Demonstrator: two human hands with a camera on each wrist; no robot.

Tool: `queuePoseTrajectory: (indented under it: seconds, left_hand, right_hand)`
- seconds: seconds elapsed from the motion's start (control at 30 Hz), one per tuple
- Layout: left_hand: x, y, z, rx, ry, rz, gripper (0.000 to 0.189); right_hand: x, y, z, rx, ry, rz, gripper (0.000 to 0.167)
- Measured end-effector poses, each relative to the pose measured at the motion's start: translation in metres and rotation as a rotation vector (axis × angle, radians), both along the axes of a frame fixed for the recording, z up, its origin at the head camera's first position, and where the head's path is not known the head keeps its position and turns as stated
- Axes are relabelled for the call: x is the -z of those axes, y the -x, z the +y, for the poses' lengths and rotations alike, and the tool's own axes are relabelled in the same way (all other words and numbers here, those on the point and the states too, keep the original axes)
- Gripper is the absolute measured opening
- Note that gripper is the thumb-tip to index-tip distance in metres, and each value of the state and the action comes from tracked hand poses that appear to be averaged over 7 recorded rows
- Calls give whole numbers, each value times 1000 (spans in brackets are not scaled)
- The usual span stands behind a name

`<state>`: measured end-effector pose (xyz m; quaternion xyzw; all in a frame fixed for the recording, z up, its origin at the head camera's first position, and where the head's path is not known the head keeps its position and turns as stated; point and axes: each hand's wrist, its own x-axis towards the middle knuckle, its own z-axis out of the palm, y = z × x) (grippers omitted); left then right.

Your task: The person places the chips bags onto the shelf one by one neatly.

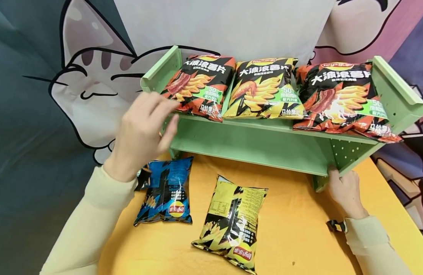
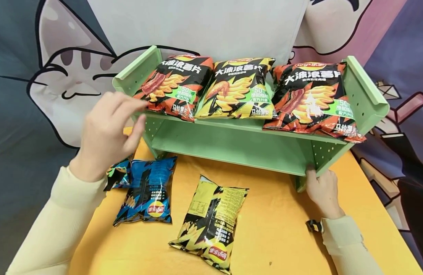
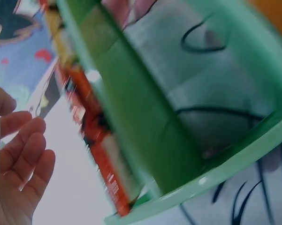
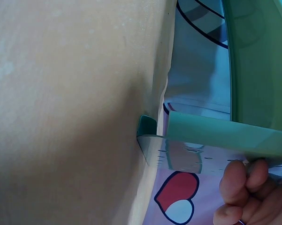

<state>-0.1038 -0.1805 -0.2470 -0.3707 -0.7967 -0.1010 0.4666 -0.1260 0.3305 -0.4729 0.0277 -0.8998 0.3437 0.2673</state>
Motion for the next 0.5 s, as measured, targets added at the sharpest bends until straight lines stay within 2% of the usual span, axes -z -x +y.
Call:
queuePoseTrajectory:
  seconds: [0.1,0.2,0.27,0.37,0.5]
  left_hand:
    - [30,-9,0,120,84,-6,22]
    - [62,-14,2,189,186,-35,23]
    - [85,-17,6,213,280,-72,25]
    - [120,-24,14,253,474,-117,31]
    - [160,-32,26,280,692,-170,53]
  right_hand:
    - [0,-1,0,-1,1,1,32]
    - [0,-1,-1,1,0,0,32]
    - [0,-1,-1,5,2,-1,31]
    - [0,0,-1,7,6,-2,31]
    - [-1,0,-1,12,3,2,32]
